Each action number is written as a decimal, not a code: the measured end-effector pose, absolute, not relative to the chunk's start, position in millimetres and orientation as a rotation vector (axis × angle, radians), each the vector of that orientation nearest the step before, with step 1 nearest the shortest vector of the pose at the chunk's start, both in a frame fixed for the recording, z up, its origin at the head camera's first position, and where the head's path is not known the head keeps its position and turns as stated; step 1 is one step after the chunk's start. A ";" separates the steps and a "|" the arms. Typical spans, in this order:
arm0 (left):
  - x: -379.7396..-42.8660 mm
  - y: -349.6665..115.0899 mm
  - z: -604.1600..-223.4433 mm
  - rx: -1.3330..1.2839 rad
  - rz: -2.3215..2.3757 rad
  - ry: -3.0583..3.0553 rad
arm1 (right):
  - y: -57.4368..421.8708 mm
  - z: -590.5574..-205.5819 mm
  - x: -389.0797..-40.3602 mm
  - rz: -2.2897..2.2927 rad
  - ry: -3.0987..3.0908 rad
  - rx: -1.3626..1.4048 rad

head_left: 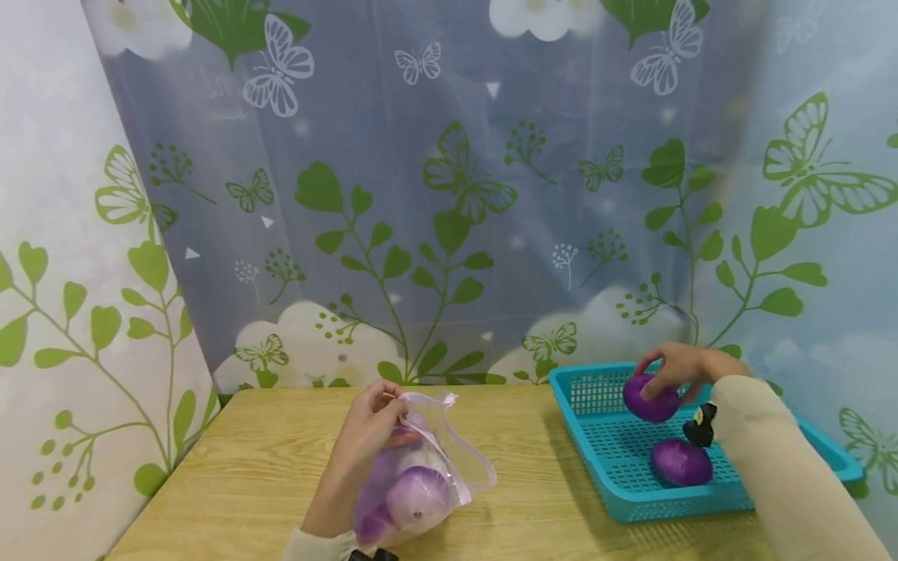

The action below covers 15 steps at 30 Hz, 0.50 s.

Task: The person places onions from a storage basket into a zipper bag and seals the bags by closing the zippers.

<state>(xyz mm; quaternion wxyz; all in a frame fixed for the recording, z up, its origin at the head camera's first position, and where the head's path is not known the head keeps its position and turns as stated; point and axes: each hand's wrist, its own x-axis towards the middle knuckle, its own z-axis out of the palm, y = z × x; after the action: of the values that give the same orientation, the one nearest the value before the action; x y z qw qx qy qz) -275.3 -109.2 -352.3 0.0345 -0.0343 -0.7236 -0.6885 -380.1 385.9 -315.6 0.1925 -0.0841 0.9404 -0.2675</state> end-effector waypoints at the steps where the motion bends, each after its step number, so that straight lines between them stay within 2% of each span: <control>1: -275.2 -109.1 -352.6 -0.105 -2.119 -2.225 | 381.6 -313.7 -380.3 -0.751 2.643 -0.256; 15: -273.8 -108.5 -352.3 -0.106 -2.115 -2.231 | 310.4 -287.2 -375.4 -0.727 2.662 -0.466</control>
<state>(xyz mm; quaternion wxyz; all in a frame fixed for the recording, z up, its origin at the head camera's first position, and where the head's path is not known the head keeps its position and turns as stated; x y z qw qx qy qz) -273.8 -108.5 -352.3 0.0328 -0.0345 -0.7249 -0.6872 -375.4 310.4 -287.2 0.1707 -0.1639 0.9373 -0.2560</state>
